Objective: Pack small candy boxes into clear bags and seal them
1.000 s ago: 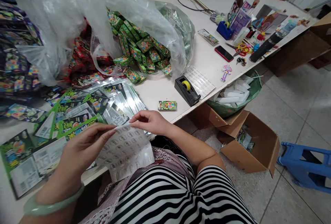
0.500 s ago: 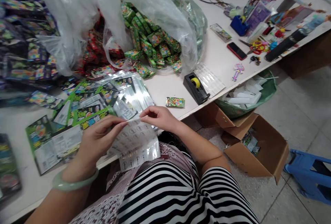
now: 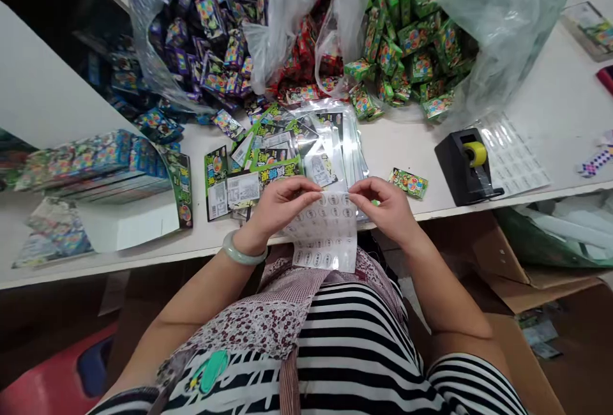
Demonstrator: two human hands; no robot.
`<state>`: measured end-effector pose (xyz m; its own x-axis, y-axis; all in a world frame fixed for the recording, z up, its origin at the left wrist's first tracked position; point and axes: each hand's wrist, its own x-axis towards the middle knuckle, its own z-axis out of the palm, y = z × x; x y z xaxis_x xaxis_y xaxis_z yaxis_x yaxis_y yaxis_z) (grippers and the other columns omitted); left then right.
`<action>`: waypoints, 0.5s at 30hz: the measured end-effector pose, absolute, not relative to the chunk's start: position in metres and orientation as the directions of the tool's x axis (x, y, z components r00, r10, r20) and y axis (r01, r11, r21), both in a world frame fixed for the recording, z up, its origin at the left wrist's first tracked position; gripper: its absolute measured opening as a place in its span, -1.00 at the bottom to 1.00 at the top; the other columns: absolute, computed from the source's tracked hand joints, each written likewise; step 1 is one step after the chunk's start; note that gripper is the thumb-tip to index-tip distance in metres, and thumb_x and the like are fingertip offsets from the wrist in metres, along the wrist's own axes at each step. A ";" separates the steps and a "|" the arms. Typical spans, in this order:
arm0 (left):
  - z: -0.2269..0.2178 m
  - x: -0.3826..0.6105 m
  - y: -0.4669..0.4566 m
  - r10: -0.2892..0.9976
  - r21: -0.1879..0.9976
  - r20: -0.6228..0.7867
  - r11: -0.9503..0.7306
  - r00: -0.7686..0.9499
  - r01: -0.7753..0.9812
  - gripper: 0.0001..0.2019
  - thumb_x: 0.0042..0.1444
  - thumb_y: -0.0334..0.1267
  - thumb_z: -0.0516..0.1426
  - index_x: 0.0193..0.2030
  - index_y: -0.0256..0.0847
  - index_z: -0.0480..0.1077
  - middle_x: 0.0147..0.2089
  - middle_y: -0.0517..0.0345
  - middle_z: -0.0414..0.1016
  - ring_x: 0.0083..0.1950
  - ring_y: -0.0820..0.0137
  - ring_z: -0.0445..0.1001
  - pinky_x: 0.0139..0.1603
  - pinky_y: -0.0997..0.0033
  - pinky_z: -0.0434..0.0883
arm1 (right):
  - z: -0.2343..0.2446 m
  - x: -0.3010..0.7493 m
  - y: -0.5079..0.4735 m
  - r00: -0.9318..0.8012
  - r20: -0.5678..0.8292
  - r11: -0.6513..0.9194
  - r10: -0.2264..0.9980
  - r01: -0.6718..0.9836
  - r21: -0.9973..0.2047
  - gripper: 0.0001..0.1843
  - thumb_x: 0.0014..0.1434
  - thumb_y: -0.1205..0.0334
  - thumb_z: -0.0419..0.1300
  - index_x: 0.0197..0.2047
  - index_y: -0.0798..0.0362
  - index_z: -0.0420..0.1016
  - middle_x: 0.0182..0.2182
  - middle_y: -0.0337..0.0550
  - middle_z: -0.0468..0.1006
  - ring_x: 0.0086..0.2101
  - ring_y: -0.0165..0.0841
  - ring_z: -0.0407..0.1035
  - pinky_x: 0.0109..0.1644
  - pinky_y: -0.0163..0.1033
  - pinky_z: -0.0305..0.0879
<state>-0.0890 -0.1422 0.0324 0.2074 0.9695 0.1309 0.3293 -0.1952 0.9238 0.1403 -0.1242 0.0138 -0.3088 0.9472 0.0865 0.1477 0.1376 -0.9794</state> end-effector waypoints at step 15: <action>0.024 -0.089 -0.141 0.975 0.916 0.132 -0.190 0.181 0.353 -0.78 0.20 -0.24 0.15 -0.47 -0.23 0.40 -0.47 0.20 0.44 -0.41 0.51 0.36 -0.35 0.46 0.34 | 0.006 0.131 -0.116 -0.386 0.387 0.519 0.837 0.337 -0.786 -0.87 0.23 0.30 0.24 -0.17 -0.06 0.59 -0.23 -0.15 0.58 -0.16 -0.29 0.47 -0.12 -0.14 0.45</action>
<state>-0.0886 -0.1409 0.0239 0.1810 0.9746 0.1320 0.3531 -0.1897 0.9161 0.1307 -0.1157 0.0061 -0.3856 0.8375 0.3873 0.3368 0.5185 -0.7859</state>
